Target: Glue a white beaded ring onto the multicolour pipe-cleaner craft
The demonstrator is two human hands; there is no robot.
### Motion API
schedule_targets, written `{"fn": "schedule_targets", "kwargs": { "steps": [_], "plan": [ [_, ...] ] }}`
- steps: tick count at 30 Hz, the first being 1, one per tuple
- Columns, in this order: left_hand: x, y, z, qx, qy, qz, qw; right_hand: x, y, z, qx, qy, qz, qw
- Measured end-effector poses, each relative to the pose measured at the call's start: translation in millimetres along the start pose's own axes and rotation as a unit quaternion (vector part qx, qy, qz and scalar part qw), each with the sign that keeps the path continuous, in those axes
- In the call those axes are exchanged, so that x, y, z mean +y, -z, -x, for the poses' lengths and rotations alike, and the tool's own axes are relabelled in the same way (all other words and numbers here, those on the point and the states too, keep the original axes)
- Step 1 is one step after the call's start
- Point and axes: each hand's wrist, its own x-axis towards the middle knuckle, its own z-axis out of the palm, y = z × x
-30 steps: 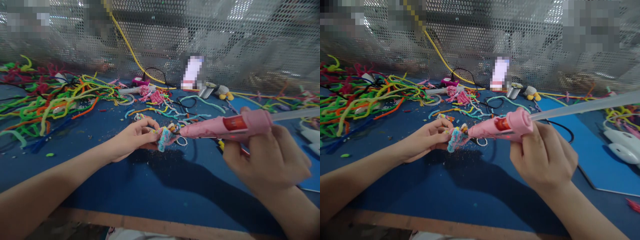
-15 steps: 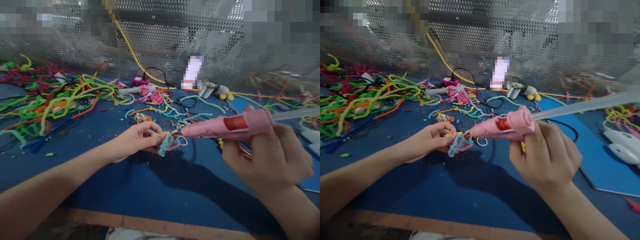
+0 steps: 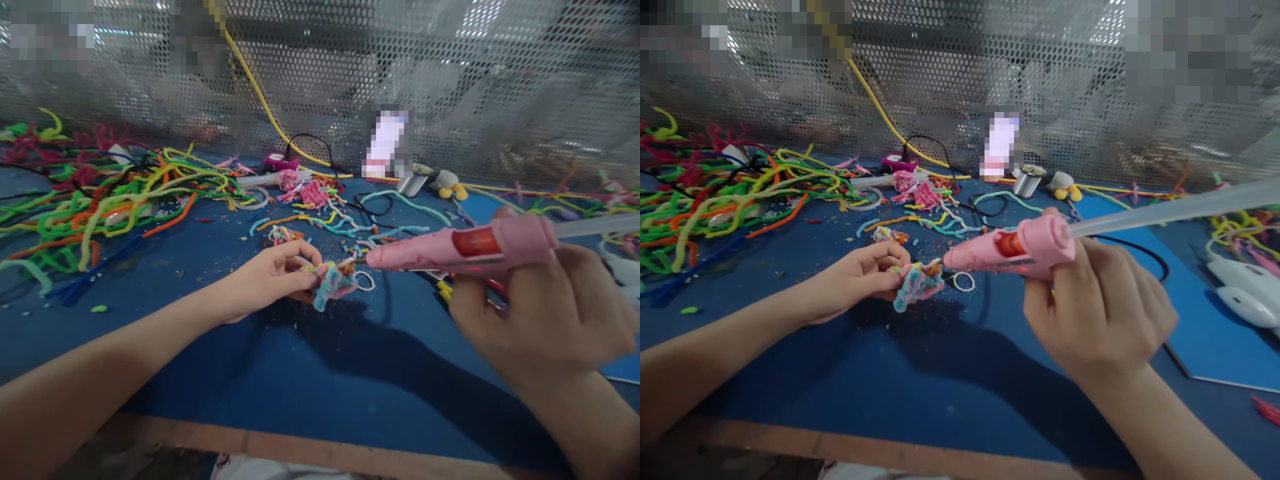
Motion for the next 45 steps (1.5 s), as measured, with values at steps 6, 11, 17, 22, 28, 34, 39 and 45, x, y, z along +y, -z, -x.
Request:
{"fn": "schedule_targets", "kwargs": {
  "steps": [6, 11, 17, 22, 28, 34, 39, 45],
  "plan": [
    [-1, 1.5, 0, 0.007, -0.033, -0.037, 0.999, 9, -16, 3, -0.187, -0.144, 0.039, 0.971],
    [-2, 3.6, 3, 0.006, -0.058, -0.084, 0.995, 25, -41, 12, -0.415, -0.239, 0.017, 0.878],
    [-2, -0.9, 5, -0.018, -0.046, -0.039, 0.998, 43, -59, 30, -0.506, -0.214, 0.003, 0.835],
    [3, -9.8, 7, 0.014, -0.006, 0.021, 1.000, 26, -45, 16, -0.295, -0.209, -0.119, 0.925],
    [4, -19.7, 9, -0.034, 0.035, 0.103, 0.993, -30, -14, -2, -0.226, -0.219, -0.547, 0.776],
    [1, -23.4, 10, -0.062, 0.044, 0.116, 0.990, -47, -9, -3, -0.231, -0.268, -0.659, 0.664],
    [-2, -25.5, 8, -0.060, 0.026, 0.128, 0.990, -47, -7, -7, -0.239, -0.280, -0.655, 0.660],
    [-1, -23.9, 10, -0.057, 0.008, 0.096, 0.994, -49, -3, -7, -0.248, -0.269, -0.635, 0.681]
  ]
}}
